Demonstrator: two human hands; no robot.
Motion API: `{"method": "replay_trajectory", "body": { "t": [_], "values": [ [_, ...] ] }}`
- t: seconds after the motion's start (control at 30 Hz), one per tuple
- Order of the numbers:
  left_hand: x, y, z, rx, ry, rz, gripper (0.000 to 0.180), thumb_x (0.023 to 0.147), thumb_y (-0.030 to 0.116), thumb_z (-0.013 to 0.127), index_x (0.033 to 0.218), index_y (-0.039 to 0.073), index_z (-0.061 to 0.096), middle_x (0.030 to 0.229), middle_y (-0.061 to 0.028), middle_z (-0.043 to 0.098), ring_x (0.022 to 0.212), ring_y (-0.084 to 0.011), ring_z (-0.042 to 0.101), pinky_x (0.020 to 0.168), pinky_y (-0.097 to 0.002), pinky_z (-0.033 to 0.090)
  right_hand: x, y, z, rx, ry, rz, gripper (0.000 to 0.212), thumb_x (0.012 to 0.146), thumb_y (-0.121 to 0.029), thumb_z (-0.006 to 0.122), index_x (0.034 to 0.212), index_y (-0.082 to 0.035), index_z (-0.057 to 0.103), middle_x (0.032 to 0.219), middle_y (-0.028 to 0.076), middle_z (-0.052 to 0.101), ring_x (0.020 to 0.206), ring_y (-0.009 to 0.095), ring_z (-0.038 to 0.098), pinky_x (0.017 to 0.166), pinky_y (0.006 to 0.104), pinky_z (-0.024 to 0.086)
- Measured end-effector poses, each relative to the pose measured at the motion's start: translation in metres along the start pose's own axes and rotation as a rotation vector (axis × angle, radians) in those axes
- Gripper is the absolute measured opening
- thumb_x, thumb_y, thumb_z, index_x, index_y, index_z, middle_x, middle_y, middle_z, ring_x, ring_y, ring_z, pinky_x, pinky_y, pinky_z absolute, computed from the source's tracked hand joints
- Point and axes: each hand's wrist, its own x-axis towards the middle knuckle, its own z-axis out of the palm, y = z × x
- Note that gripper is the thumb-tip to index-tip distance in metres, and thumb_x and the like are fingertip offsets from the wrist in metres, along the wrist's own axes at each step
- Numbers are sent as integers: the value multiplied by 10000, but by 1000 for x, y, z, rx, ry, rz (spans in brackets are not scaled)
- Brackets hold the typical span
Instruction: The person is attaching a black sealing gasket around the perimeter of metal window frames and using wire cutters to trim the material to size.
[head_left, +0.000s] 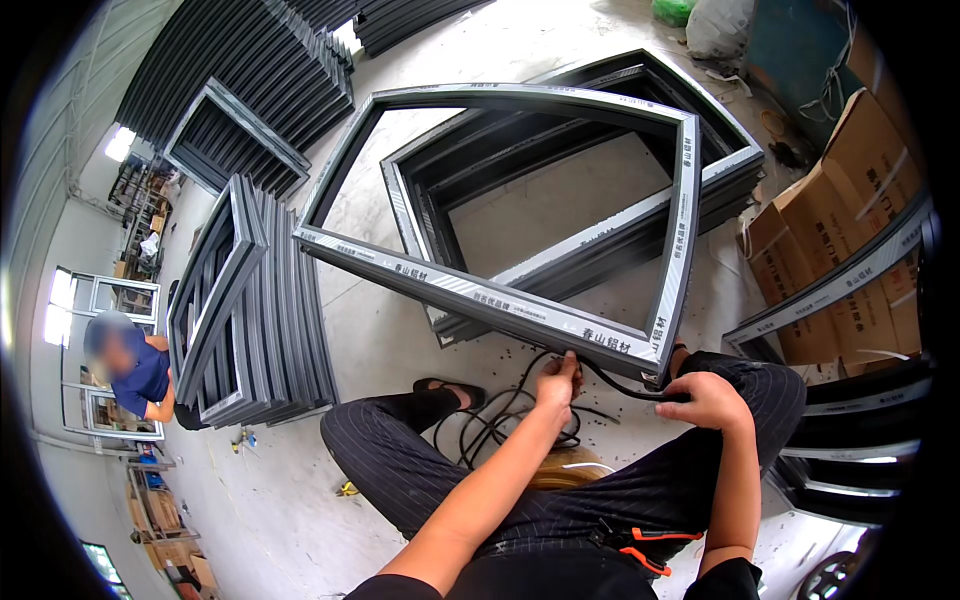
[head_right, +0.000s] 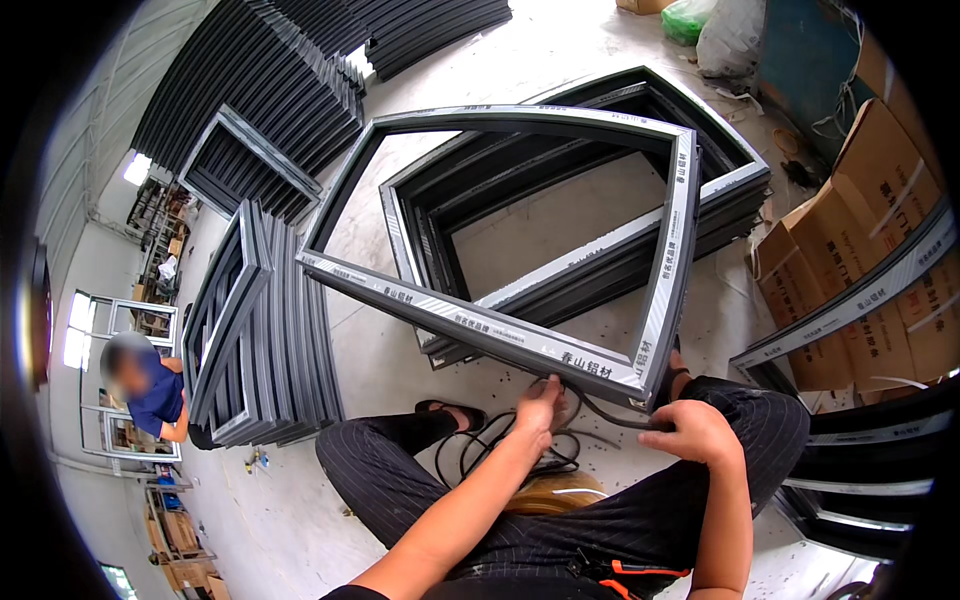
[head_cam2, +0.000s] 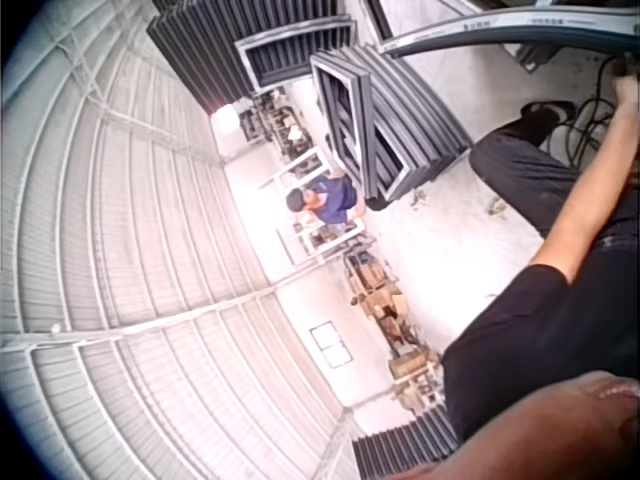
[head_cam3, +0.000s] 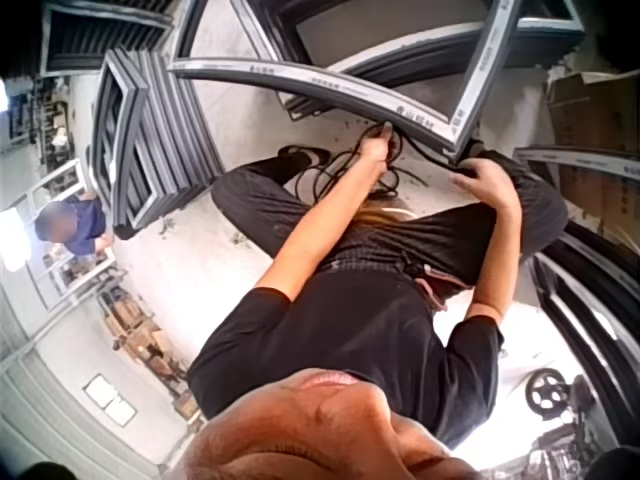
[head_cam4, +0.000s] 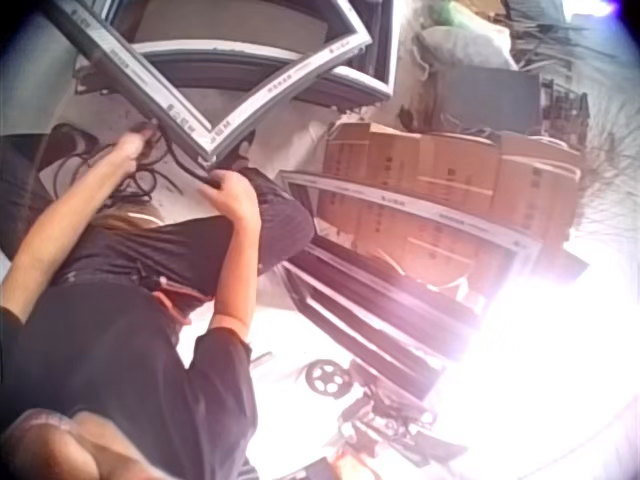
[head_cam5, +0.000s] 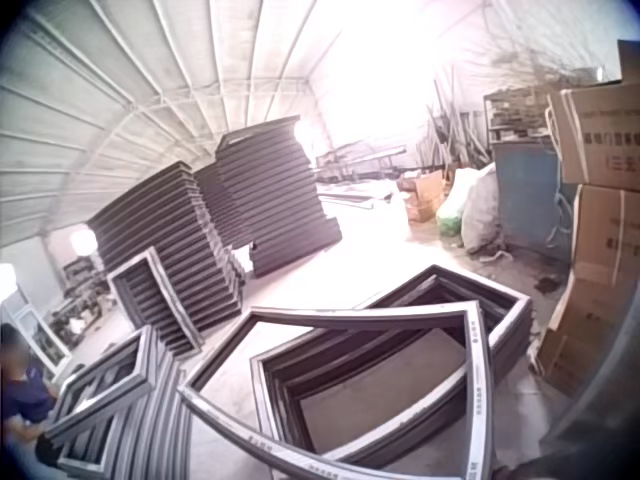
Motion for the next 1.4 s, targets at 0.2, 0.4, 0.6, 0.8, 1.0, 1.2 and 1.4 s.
{"method": "replay_trajectory", "body": {
  "t": [0.2,0.4,0.6,0.8,1.0,1.2,1.4],
  "values": [
    [-17,-28,25,121,-102,-87,277,892,349,636,820,92,562,683,15,540,601,-99,531,489,-221,381,7,14,12,-117,233,-82,152,720,-181,687,819,-70,714,780,122,633,797,315,596,722,407,481],
    [-32,-47,46,117,-153,-22,304,893,321,643,775,46,587,634,-14,577,527,-109,528,474,-237,360,14,16,30,-306,409,5,156,649,-139,743,774,-73,678,802,97,618,828,304,583,743,410,477],
    [-14,-26,18,107,-116,80,258,890,276,635,826,26,622,701,-53,637,566,-130,560,520,-244,394,17,23,40,-327,425,6,167,615,-110,753,758,-82,673,794,88,627,825,299,587,738,405,485],
    [23,32,-35,2,39,137,219,865,251,678,836,41,624,703,-53,635,575,-133,581,491,-254,425,19,20,39,-357,460,9,173,617,-130,756,757,-82,666,797,93,625,806,300,591,724,411,486],
    [66,114,-130,-43,315,287,253,909,280,606,784,60,614,698,-33,641,585,-122,601,496,-251,452,18,6,23,-256,248,-11,242,680,-233,748,763,-50,613,785,133,616,789,321,603,691,432,470],
    [28,161,-109,484,592,1044,387,913,303,558,1162,8,534,1088,-175,610,1020,-333,579,884,-409,450,21,-60,-39,-10,636,-319,113,748,-52,655,836,8,615,813,147,603,776,346,580,696,378,463],
    [7,167,-4,959,765,1337,481,917,360,503,1238,2,487,1322,-200,439,1299,-361,343,1081,-459,264,115,-86,-55,-597,450,-692,213,710,-211,711,711,-17,621,840,139,616,823,314,573,844,411,429]
  ]
}}
